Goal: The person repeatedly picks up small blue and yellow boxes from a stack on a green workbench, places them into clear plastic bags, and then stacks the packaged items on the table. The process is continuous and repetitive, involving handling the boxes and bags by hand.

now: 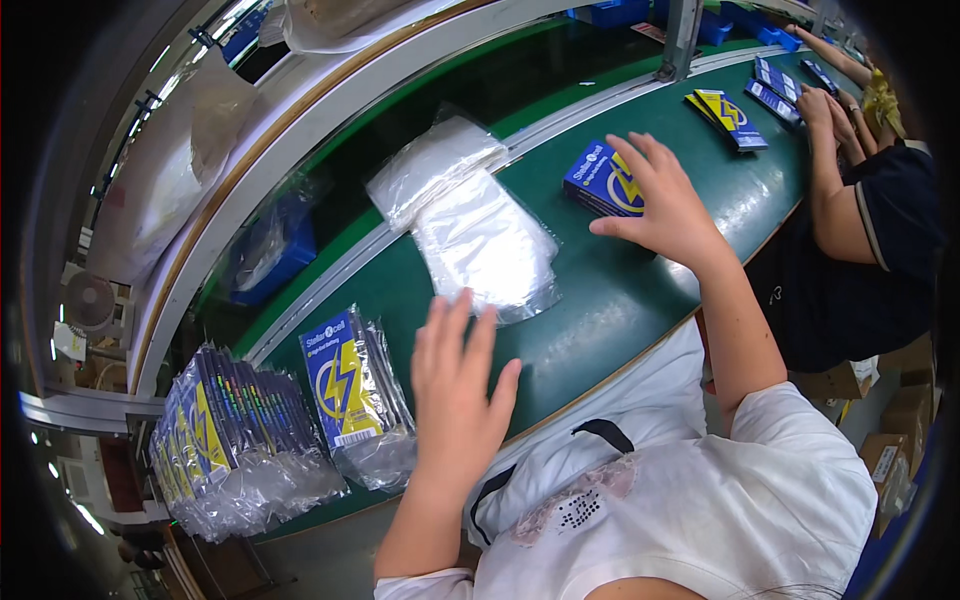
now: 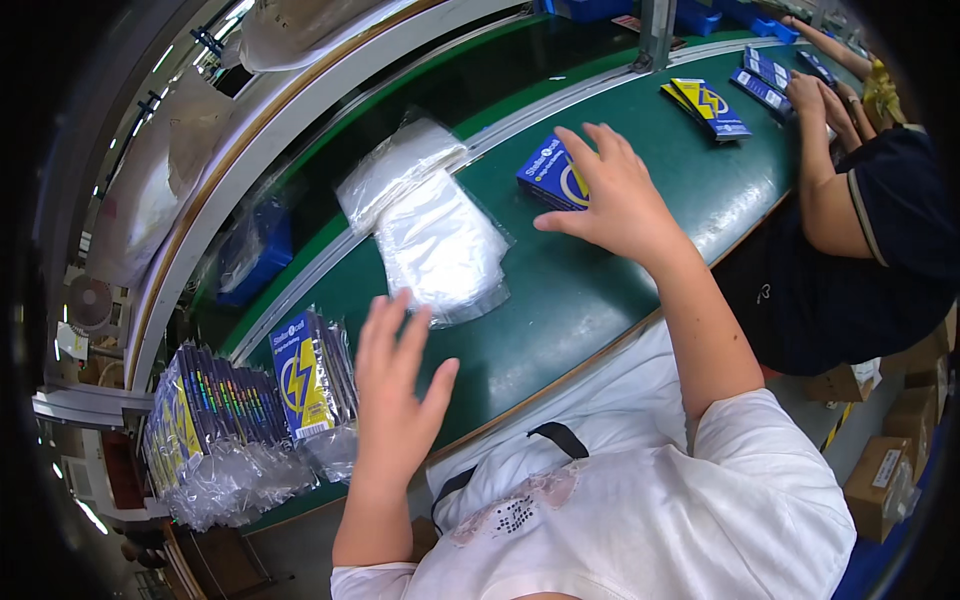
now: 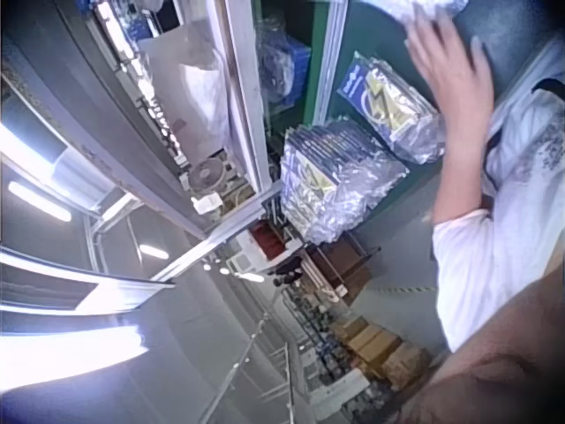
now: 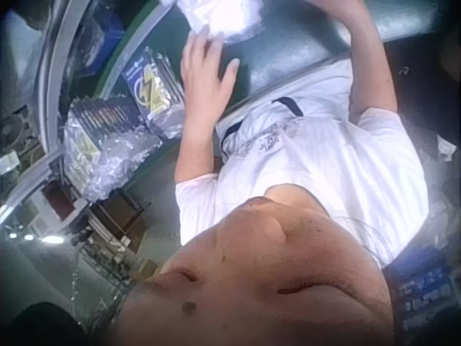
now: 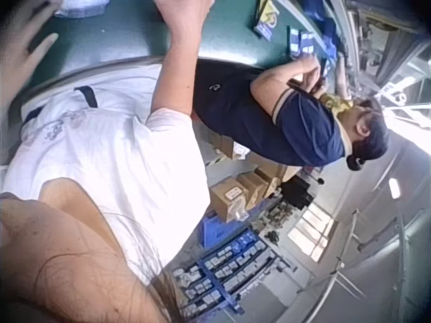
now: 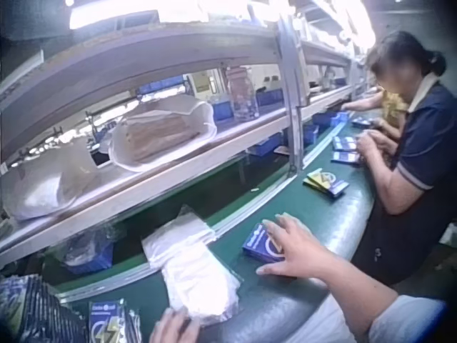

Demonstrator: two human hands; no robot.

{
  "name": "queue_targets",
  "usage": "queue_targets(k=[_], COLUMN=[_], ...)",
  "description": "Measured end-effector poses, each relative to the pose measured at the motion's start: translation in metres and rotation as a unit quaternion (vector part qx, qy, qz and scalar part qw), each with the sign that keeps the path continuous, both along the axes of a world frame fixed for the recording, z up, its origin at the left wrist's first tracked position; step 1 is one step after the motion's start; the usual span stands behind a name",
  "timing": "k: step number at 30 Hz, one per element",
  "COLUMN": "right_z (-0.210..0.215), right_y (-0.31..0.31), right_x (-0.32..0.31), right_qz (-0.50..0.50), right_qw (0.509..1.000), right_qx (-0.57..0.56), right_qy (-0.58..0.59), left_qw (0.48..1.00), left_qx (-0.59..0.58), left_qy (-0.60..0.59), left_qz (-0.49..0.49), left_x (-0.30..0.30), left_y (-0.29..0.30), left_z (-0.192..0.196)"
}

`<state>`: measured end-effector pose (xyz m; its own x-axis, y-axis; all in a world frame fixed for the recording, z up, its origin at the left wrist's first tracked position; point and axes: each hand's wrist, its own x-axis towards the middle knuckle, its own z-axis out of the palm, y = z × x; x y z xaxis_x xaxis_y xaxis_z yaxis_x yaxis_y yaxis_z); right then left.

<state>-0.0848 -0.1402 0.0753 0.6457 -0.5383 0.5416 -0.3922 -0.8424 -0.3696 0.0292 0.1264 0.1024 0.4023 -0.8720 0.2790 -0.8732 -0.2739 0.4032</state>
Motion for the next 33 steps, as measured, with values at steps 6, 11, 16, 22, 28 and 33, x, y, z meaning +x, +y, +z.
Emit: queue_targets(k=[6,11,16,22,28,33], right_z=[-0.02,-0.014,-0.015,-0.017,-0.022,-0.023], right_y=[-0.005,0.03,0.043,0.082,0.099,0.088], right_x=[-0.005,-0.003,-0.019,-0.022,-0.001,-0.003], right_qz=[-0.011,0.079,0.23,0.288,0.332,0.283], right_qw=[1.0,0.93,0.663,0.469,0.368,0.419], right_qx=[0.011,0.233,0.659,0.812,0.859,0.851], right_qy=[0.012,-0.272,-0.27,-0.197,-0.126,-0.14], left_qw=[0.996,0.998,0.995,0.961,0.953,0.906], left_qx=[-0.011,-0.059,-0.076,-0.158,-0.147,-0.144], left_qy=[-0.086,-0.015,0.065,0.215,0.25,0.359], left_qz=[0.018,-0.003,0.013,0.077,0.092,0.173], left_x=[0.02,0.023,0.028,0.024,0.032,0.034], left_y=[-0.028,-0.031,-0.03,-0.034,-0.029,-0.023], left_z=[-0.03,-0.025,-0.025,-0.02,-0.022,-0.019])
